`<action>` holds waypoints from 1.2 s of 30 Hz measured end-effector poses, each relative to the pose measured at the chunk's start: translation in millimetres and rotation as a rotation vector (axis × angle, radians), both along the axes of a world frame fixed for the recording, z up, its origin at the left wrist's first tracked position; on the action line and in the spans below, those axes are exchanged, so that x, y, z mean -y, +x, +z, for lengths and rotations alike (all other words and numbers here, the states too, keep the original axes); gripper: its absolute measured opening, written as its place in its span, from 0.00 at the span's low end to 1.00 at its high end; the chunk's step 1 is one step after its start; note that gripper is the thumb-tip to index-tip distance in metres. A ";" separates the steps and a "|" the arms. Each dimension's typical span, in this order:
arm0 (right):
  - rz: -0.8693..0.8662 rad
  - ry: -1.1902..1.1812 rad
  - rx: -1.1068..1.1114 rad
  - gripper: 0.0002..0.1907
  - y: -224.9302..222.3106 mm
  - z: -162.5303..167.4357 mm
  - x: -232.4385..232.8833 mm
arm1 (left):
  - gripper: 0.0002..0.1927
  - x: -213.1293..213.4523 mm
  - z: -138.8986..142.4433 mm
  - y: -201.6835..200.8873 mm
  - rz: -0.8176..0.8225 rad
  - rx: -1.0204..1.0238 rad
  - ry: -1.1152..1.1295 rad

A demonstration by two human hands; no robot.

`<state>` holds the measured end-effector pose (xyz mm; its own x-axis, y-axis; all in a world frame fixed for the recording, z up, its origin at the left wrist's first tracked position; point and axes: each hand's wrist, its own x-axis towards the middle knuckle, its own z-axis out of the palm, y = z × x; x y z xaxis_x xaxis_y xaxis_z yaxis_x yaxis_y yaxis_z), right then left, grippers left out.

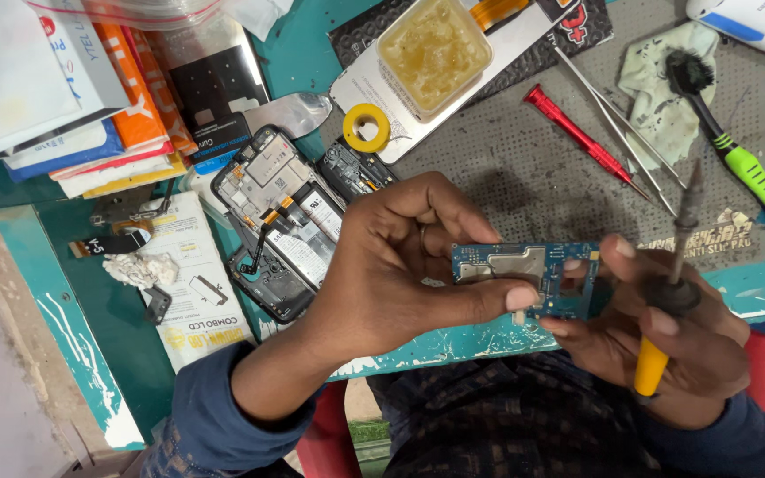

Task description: The person solders a disassembled smartphone motherboard on a repair bench, holding the board steady with one hand while applying a soldering iron with the other. The person then lifts the board, repositions it, and continues soldering before setting it down on the workbench.

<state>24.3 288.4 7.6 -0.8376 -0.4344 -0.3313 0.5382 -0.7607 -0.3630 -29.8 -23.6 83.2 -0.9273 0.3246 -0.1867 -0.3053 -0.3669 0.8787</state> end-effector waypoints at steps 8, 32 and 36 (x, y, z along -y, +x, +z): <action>-0.010 -0.133 -0.098 0.32 -10.0 0.2 10.2 | 0.13 1.0 -1.1 1.0 -0.022 0.057 0.074; -0.126 -0.227 -0.188 0.17 -24.3 27.2 27.1 | 0.26 -4.5 -4.2 3.4 -0.094 -0.019 0.074; -0.098 -0.020 -0.072 0.21 -21.5 22.8 17.8 | 0.24 -2.4 -3.7 3.8 -0.118 -0.022 0.065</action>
